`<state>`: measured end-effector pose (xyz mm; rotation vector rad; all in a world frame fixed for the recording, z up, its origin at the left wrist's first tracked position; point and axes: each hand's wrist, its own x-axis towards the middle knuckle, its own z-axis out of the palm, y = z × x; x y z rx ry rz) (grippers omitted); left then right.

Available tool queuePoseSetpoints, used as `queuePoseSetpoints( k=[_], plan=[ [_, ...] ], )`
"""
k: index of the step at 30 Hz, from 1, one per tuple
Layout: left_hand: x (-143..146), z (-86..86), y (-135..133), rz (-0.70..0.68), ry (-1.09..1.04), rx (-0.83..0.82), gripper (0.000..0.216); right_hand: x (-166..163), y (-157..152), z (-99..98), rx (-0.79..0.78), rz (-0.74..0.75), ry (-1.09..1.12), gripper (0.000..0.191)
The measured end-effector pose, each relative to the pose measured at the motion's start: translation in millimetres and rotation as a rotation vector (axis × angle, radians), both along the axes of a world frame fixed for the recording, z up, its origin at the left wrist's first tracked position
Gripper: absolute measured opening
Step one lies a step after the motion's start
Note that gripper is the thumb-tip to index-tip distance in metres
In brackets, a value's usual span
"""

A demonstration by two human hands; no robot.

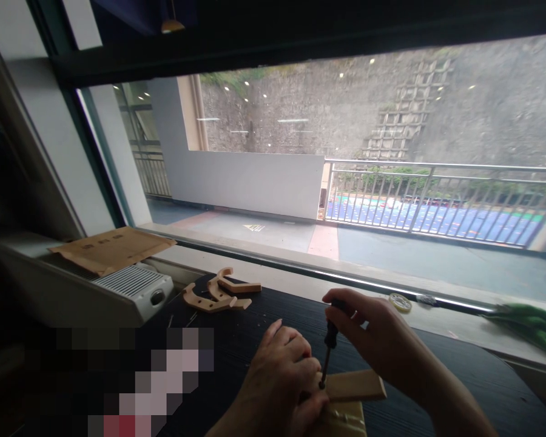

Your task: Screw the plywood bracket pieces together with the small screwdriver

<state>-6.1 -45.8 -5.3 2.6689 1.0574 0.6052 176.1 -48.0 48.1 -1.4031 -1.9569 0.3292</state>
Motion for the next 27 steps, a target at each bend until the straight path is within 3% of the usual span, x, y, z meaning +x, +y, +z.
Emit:
queuePoseSetpoints(
  k=[9,20,27],
  plan=[
    [-1.5,-6.2,5.5,-0.031,0.000,-0.001,0.016,-1.2,-9.1,3.4,0.004,0.053,0.020,0.027],
    [-0.2,-1.2,-1.2,0.005,0.004,-0.017,0.015,0.6,-3.9,0.3,0.003,0.016,0.027,0.023],
    [-0.1,-1.5,-2.2,0.028,-0.018,-0.010,0.016,-1.2,-11.9,5.0,-0.025,0.082,0.061,0.024]
  ],
)
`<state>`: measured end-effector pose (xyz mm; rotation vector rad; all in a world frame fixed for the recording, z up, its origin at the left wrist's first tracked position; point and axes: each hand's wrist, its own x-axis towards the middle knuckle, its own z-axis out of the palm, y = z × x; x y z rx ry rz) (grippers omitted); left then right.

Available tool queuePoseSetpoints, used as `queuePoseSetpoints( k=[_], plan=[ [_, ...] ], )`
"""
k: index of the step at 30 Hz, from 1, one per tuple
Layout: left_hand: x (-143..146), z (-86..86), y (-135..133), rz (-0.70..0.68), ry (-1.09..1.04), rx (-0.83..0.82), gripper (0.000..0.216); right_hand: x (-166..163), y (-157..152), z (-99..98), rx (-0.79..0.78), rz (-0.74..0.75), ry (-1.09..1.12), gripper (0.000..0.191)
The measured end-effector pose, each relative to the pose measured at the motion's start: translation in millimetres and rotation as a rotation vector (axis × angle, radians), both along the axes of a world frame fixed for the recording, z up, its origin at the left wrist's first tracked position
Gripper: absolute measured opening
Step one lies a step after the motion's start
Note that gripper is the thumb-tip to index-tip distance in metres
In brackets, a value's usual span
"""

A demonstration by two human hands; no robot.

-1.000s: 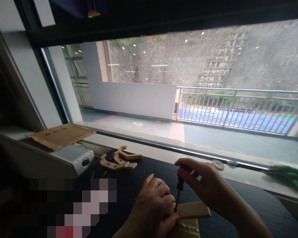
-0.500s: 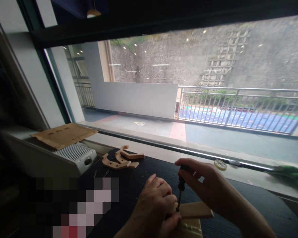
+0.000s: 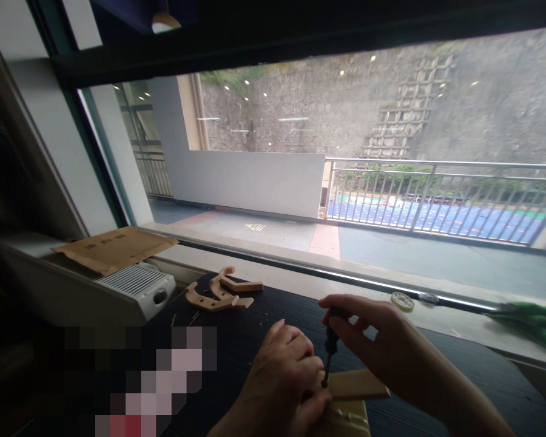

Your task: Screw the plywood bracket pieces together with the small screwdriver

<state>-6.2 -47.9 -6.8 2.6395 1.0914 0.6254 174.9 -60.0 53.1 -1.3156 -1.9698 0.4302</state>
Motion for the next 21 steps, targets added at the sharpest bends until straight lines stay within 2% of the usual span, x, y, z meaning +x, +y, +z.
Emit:
queuePoseSetpoints(
  k=[8,14,21],
  plan=[
    [0.3,-7.5,6.5,-0.035,0.000,-0.026,0.017,0.7,8.1,-5.3,-0.031,-0.043,-0.031,0.026],
    [-0.5,-2.7,2.1,-0.013,-0.018,-0.038,0.017,-3.1,3.2,-2.5,-0.021,-0.035,-0.042,0.029],
    [-0.1,-3.1,3.1,-0.036,-0.033,-0.092,0.015,-3.0,4.8,-4.6,-0.005,-0.016,-0.043,0.020]
  ],
)
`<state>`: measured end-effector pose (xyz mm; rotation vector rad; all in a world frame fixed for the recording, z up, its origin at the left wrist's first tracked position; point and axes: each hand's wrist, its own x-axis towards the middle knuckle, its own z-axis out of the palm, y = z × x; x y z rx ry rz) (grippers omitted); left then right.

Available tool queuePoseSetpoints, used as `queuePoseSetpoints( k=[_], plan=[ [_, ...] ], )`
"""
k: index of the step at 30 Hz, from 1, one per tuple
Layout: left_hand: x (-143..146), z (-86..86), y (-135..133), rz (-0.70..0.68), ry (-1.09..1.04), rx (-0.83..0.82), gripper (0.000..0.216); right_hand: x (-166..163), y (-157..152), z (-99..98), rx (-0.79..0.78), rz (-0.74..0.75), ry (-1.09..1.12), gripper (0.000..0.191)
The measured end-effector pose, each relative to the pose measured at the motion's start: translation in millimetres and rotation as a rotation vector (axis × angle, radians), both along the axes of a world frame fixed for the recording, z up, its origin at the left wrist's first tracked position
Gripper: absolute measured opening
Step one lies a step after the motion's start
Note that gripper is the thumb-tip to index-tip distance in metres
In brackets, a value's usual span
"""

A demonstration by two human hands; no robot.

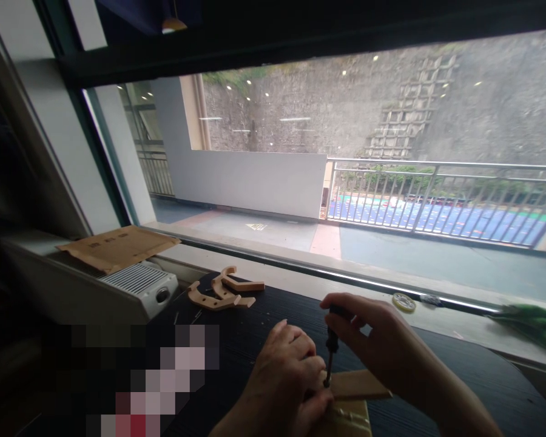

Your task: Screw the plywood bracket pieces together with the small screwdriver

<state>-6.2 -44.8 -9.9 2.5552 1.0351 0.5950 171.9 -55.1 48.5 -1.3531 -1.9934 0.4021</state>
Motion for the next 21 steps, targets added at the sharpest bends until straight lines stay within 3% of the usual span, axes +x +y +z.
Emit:
queuePoseSetpoints(
  k=[3,6,10,13,17,21],
  plan=[
    [-6.6,5.9,2.1,-0.043,-0.075,-0.089,0.013,3.6,2.9,-4.2,-0.016,-0.047,-0.013,0.023],
    [-22.5,12.3,10.5,-0.128,-0.244,-0.361,0.052,6.9,1.8,-1.4,-0.034,-0.086,-0.044,0.026],
    [-41.6,8.3,31.9,-0.102,-0.358,-0.708,0.064,8.0,-4.0,22.7,-0.074,-0.121,-0.310,0.022],
    [-45.1,-4.1,46.1,-0.218,-0.374,-0.968,0.072,3.7,-5.1,44.8,-0.165,-0.005,-0.491,0.019],
    [-43.6,-17.0,52.0,-0.314,-0.403,-1.038,0.062,-9.0,2.5,58.0,-0.216,0.114,-0.649,0.018],
    [-43.1,-20.1,45.5,-0.213,-0.354,-0.966,0.044,-21.9,5.2,57.3,-0.199,0.180,-0.696,0.020]
  ],
)
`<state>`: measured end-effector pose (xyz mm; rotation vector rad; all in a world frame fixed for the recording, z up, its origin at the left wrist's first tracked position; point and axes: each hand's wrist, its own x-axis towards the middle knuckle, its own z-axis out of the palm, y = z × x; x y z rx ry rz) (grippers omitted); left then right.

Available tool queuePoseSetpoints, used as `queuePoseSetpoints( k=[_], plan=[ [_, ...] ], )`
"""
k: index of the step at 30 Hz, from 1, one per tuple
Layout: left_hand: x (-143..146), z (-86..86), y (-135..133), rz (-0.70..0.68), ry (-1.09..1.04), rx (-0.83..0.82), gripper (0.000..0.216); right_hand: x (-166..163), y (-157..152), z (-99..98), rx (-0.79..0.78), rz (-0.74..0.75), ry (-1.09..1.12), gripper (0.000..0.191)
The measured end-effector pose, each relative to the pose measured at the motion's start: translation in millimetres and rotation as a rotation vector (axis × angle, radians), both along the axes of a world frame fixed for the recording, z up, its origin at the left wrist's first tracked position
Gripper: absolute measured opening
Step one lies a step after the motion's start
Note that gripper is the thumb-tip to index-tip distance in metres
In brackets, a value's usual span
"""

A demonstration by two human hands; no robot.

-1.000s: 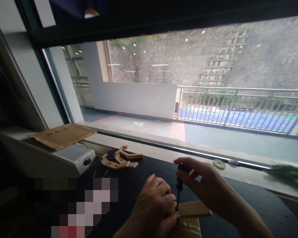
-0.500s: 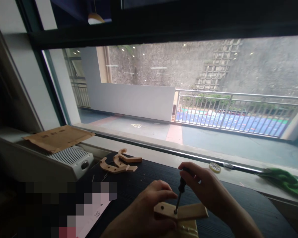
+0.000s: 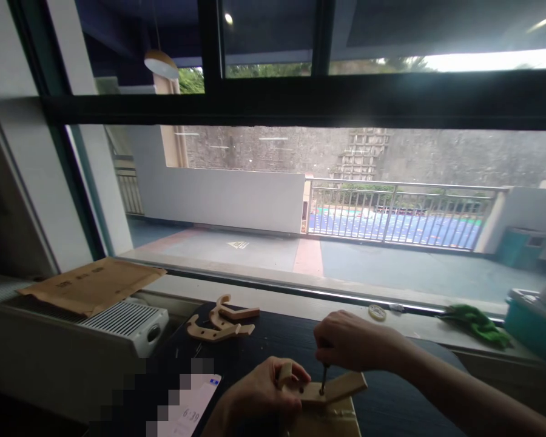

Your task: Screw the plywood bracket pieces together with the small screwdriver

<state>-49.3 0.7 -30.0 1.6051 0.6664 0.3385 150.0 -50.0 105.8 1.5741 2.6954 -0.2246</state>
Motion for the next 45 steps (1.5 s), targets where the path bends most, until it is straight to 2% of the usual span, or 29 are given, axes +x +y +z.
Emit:
queuePoseSetpoints(
  k=[3,7,14,24,27,29,32,36,40,45],
  plan=[
    [0.3,-0.9,-6.7,0.070,0.005,0.013,0.038,-5.7,-8.7,-2.4,0.031,0.025,-0.025,0.020],
    [0.6,-7.4,-10.9,0.086,-0.016,0.006,0.036,-8.5,-21.7,-7.8,0.051,0.046,-0.072,0.018],
    [0.9,-26.5,-11.0,0.031,-0.164,-0.102,0.036,-6.5,-25.2,-25.2,0.171,0.133,-0.119,0.012],
    [2.8,-18.6,-13.3,0.015,-0.115,-0.071,0.042,-7.1,-32.8,-37.4,0.205,0.137,-0.130,0.016],
    [1.9,-20.5,-14.0,0.014,-0.124,-0.089,0.041,-6.6,-36.2,-32.0,0.164,0.093,-0.090,0.015],
    [2.0,-23.3,-14.3,0.009,-0.150,-0.114,0.043,-7.2,-38.9,-21.4,0.088,0.041,-0.077,0.009],
    [2.8,-26.0,-14.9,-0.002,-0.204,-0.160,0.045,-9.2,-38.4,-1.6,-0.053,-0.011,-0.107,0.011],
    [3.6,-21.5,-16.3,0.003,-0.192,-0.167,0.045,-15.1,-26.9,14.5,-0.112,0.035,-0.216,0.012],
    [4.5,-14.4,-17.5,0.003,-0.170,-0.162,0.044,-20.5,-16.9,15.0,-0.102,0.111,-0.293,0.017],
    [5.0,-15.8,-16.8,0.006,-0.138,-0.137,0.042,-15.0,-16.4,3.8,-0.030,0.142,-0.229,0.017]
  ],
)
